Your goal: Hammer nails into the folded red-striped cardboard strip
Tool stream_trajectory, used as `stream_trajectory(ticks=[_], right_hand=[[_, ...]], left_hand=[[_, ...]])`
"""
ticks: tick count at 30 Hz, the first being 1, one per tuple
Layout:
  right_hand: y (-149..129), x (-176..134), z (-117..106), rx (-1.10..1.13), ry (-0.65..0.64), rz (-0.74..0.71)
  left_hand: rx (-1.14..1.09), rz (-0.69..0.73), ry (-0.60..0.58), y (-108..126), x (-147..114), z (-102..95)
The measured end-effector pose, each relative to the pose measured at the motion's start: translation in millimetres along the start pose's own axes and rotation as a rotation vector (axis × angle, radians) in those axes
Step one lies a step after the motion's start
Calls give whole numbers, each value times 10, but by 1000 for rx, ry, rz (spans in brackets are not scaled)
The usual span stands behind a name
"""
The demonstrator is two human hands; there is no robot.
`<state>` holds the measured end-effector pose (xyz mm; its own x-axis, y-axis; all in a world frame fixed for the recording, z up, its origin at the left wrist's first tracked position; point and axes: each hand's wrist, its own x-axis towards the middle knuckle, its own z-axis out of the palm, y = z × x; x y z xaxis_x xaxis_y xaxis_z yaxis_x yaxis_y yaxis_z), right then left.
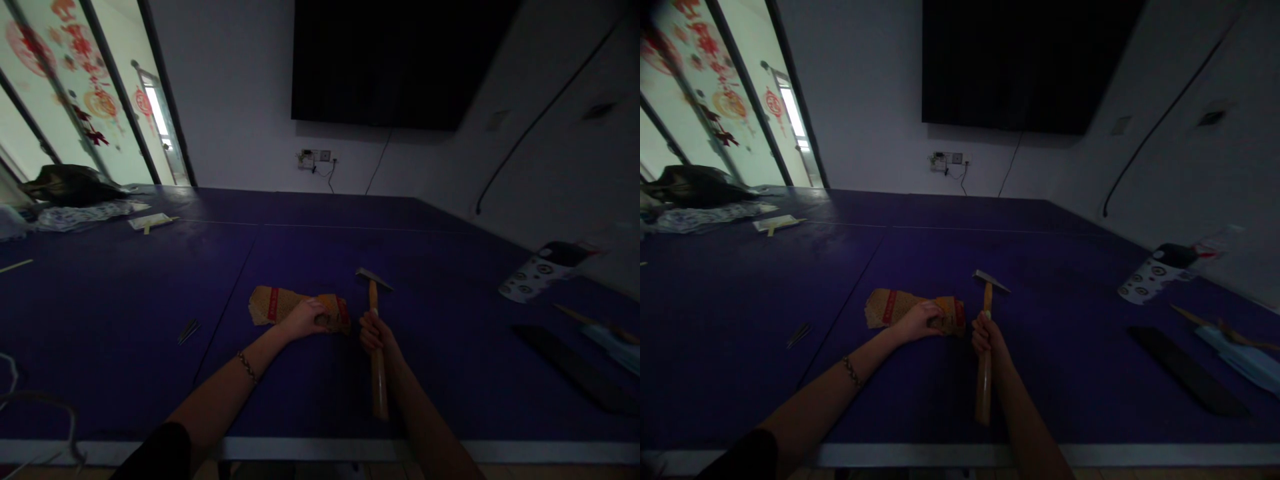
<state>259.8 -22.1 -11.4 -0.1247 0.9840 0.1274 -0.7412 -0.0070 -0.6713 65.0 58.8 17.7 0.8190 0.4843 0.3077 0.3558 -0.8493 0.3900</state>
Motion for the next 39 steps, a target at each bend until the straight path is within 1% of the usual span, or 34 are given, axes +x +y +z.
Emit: stream_trajectory(ticks=[8,12,15,19,22,24,26,30,33,35,37,39], right_hand=[[-4,20,-52,-7,1,2],[-17,16,-58,-11,16,-6],[-23,15,-63,-14,28,-14],[-32,21,-78,-19,42,-11],[-48,23,-83,-21,48,7],[-56,18,-80,-21,49,21],[-58,6,-70,-22,49,38],[-50,-17,-54,-31,57,69],[-48,-14,-63,-35,63,69],[-56,-4,-77,-37,68,70],[-69,5,-94,-38,78,73],[-82,8,-106,-41,89,78]], left_hand=[[149,-117,-36,148,-9,-45],[185,-161,-77,207,-14,-119],[175,-178,-125,239,-40,-260],[147,-167,-115,230,-176,-545],[163,-166,-93,166,-422,-752],[188,-201,-59,112,-675,-867],[200,-246,-17,60,-987,-967],[228,-451,139,-22,-1681,-1105],[390,-582,239,-58,-2130,-1099],[546,-660,275,-65,-2338,-1029],[654,-719,285,-64,-2457,-933],[708,-746,273,-63,-2501,-847]])
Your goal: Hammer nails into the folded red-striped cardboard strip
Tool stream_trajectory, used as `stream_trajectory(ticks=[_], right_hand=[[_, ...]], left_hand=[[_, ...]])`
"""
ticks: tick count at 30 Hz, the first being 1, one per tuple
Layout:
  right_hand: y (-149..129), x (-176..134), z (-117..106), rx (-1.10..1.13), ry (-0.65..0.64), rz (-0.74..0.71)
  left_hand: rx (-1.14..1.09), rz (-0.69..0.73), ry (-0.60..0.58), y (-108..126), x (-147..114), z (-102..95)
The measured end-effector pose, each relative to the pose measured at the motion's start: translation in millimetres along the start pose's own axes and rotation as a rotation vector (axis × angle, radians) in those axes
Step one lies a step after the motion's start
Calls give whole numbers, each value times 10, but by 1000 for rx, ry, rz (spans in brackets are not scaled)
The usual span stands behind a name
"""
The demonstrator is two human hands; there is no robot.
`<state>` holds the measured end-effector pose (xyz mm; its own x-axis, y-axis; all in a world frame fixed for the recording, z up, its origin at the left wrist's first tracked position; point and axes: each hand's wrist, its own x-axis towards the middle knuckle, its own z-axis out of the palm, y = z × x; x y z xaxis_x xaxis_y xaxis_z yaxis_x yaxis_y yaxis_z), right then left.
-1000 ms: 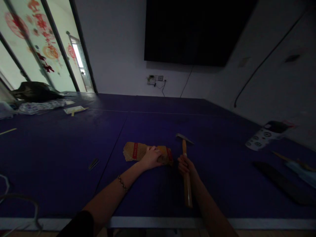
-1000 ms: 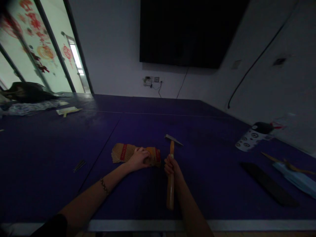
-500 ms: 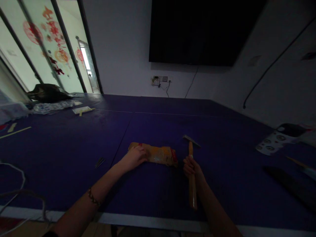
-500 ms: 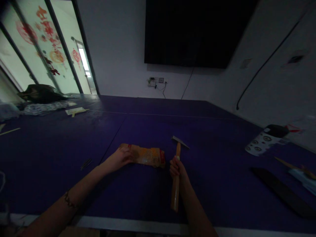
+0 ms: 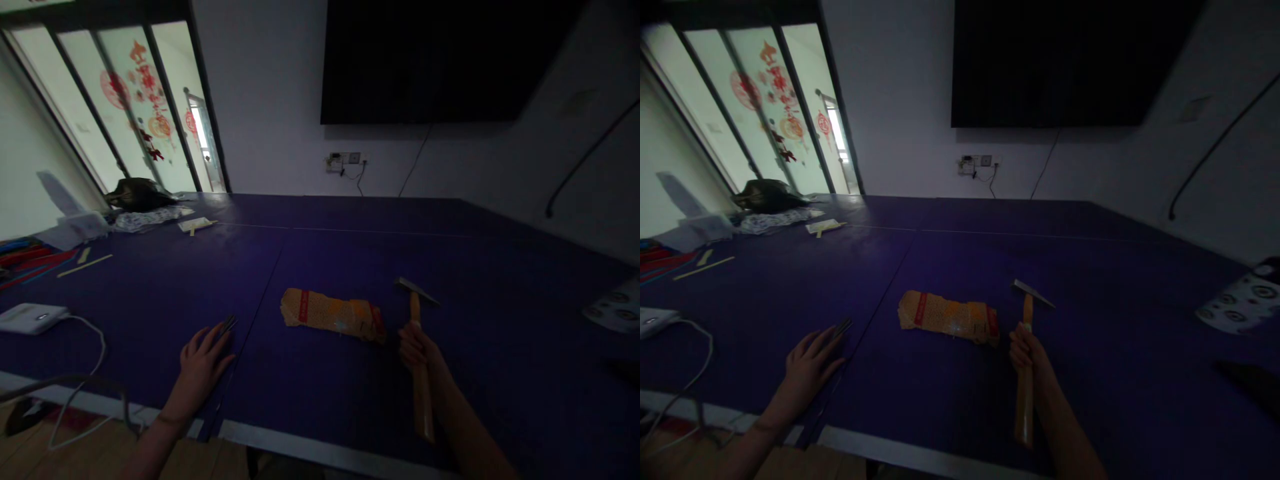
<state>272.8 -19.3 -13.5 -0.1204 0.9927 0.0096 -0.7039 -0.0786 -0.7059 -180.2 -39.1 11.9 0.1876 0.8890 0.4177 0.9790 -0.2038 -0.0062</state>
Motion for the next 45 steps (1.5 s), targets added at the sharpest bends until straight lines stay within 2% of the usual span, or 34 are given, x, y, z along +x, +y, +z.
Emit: stream_trajectory(ticks=[6,12,20,24,28,31,41,45], right_hand=[[-13,-56,20,-6,47,1],[-19,-118,61,-27,107,34],[1,-16,-19,-46,64,12],[15,-9,-31,-56,44,6],[28,-1,-50,-67,19,7],[25,16,-72,-69,1,9],[10,20,-66,-48,-34,32],[14,11,-43,-35,-45,29]], left_hand=[[12,90,-86,40,7,59],[4,67,-126,32,10,60],[-3,25,-82,46,7,39],[-35,67,-126,41,2,30],[-60,108,-90,32,-5,34],[-60,85,-75,23,-7,49],[-101,154,-94,-15,-14,-4],[-77,146,-159,9,35,-59]])
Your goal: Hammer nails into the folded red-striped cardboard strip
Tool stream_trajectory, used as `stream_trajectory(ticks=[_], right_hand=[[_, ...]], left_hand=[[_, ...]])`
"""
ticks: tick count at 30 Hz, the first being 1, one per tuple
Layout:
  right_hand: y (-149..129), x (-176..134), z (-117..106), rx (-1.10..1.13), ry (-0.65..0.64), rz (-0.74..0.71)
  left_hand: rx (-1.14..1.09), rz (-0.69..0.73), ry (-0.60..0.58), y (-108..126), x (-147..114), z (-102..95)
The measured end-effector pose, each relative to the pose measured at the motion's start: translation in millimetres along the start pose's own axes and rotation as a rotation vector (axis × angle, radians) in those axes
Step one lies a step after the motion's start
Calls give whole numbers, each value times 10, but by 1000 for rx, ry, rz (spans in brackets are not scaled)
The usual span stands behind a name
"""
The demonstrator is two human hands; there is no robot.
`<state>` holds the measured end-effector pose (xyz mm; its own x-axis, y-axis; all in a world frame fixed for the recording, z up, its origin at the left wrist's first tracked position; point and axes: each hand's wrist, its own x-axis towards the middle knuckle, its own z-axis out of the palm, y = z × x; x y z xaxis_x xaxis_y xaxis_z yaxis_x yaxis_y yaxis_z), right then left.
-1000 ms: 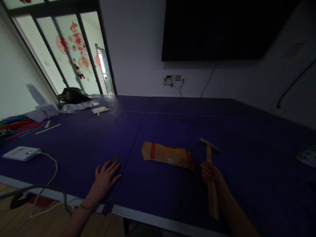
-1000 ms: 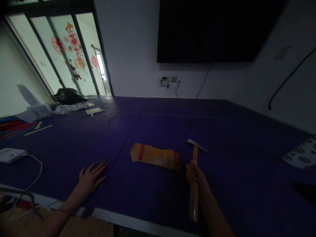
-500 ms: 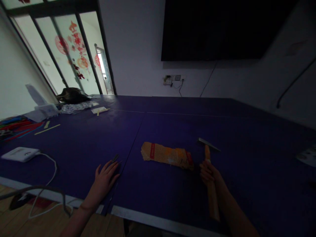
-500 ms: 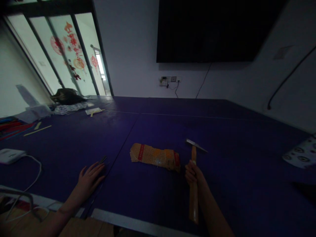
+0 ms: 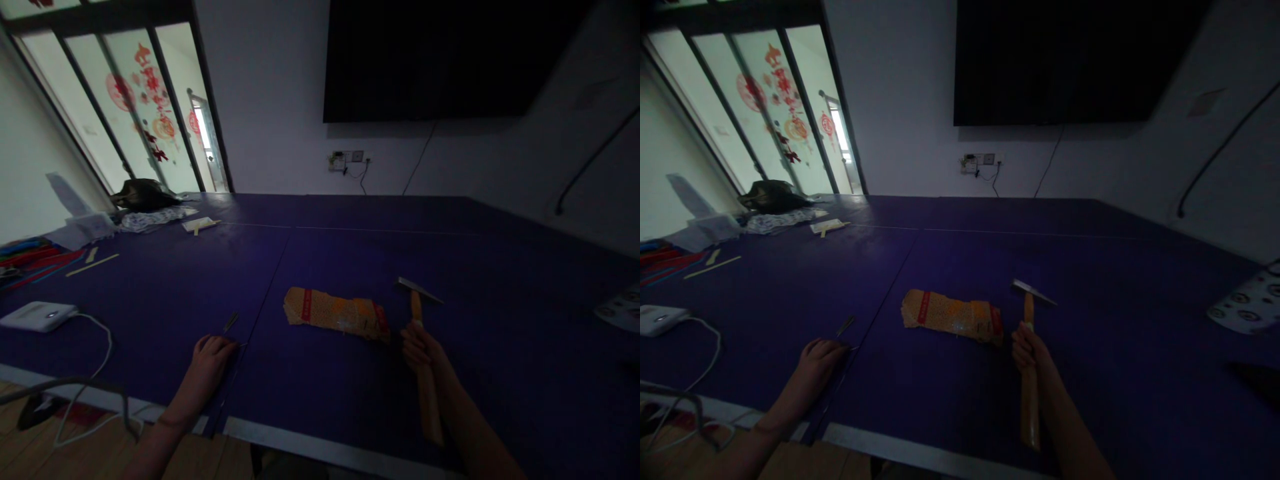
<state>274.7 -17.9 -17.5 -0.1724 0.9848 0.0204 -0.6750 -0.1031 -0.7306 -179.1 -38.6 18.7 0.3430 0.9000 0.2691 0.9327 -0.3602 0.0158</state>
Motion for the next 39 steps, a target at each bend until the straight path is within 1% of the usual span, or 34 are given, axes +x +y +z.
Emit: stream_trajectory(ticks=[3,5,9,10,12,15,18,20,22,23,24,27,30,33,36,39], right_hand=[[-4,13,7,3,-12,3],[-4,27,9,3,-20,5],[5,51,22,-3,-35,9],[10,53,29,-7,-36,12],[20,53,46,-15,-32,18],[36,46,71,-27,-15,27],[47,43,88,-37,2,33],[48,45,96,-43,12,32],[45,46,102,-52,18,34],[42,47,105,-58,19,39],[41,48,107,-64,21,44],[49,57,109,-86,31,51],[83,81,102,-113,46,47],[125,111,88,-148,60,46],[150,129,74,-176,73,49],[149,126,65,-188,89,56]], left_hand=[[-45,30,-76,-10,87,-62],[-107,54,-152,-33,168,-100],[-120,26,-313,-65,351,-140],[-112,24,-336,-59,393,-145],[-115,33,-347,-17,468,-162],[-220,74,-291,119,564,-202],[-474,157,-221,339,679,-197],[-696,226,-180,527,784,-128],[-917,275,-153,743,912,-16],[-1010,273,-147,860,983,46],[-1086,268,-169,980,1056,105],[-1237,218,-183,1341,1276,235],[-1313,157,-115,1652,1455,317],[-1358,125,-59,1858,1548,410],[-1304,93,19,1943,1555,496],[-1105,98,90,1951,1520,525]])
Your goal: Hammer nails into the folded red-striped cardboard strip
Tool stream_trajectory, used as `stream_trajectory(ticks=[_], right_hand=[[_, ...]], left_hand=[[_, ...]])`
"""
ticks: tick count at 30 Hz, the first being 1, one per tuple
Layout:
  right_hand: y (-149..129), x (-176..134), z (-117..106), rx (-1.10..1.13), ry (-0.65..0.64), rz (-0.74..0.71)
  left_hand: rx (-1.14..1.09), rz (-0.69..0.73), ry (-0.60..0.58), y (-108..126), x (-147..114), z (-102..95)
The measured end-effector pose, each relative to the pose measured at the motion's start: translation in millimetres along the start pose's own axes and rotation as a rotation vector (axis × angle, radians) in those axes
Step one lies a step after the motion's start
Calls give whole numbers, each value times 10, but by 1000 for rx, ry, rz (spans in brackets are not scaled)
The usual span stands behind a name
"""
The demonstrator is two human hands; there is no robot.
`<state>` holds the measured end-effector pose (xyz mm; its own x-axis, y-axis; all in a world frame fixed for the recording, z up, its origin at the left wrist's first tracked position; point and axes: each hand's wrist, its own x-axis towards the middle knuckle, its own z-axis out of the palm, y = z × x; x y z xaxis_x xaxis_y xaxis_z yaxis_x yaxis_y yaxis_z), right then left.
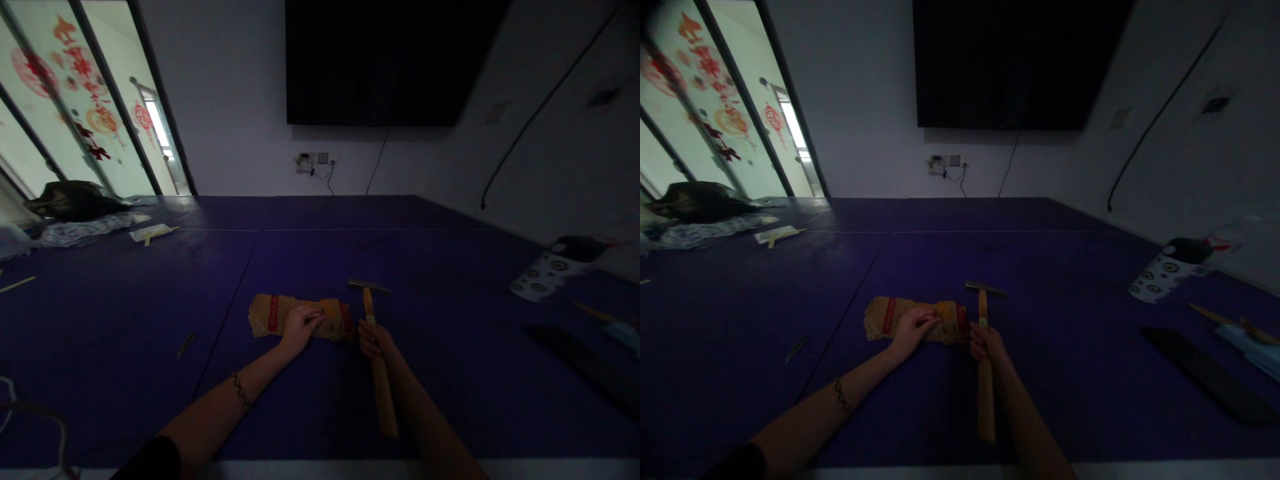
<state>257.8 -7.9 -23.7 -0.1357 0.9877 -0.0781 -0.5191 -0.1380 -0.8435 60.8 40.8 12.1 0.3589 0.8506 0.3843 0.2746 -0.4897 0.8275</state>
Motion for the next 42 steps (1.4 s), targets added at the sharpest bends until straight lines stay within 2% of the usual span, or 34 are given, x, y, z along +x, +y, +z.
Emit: stream_trajectory(ticks=[3,5,15,22,33,42], right_hand=[[-16,-10,-5,-4,13,16],[-29,-17,-4,-7,14,32],[-58,-64,-10,-2,7,68],[-68,-73,-22,2,-12,78],[-59,-66,-33,3,-26,79],[-79,-72,-47,5,-51,86]], left_hand=[[174,29,8,20,-41,-12],[210,23,-3,37,-64,-10],[212,-16,-136,28,-100,34],[223,36,-100,14,-84,8],[229,-9,-107,15,-76,14],[218,7,-109,27,-78,18]])
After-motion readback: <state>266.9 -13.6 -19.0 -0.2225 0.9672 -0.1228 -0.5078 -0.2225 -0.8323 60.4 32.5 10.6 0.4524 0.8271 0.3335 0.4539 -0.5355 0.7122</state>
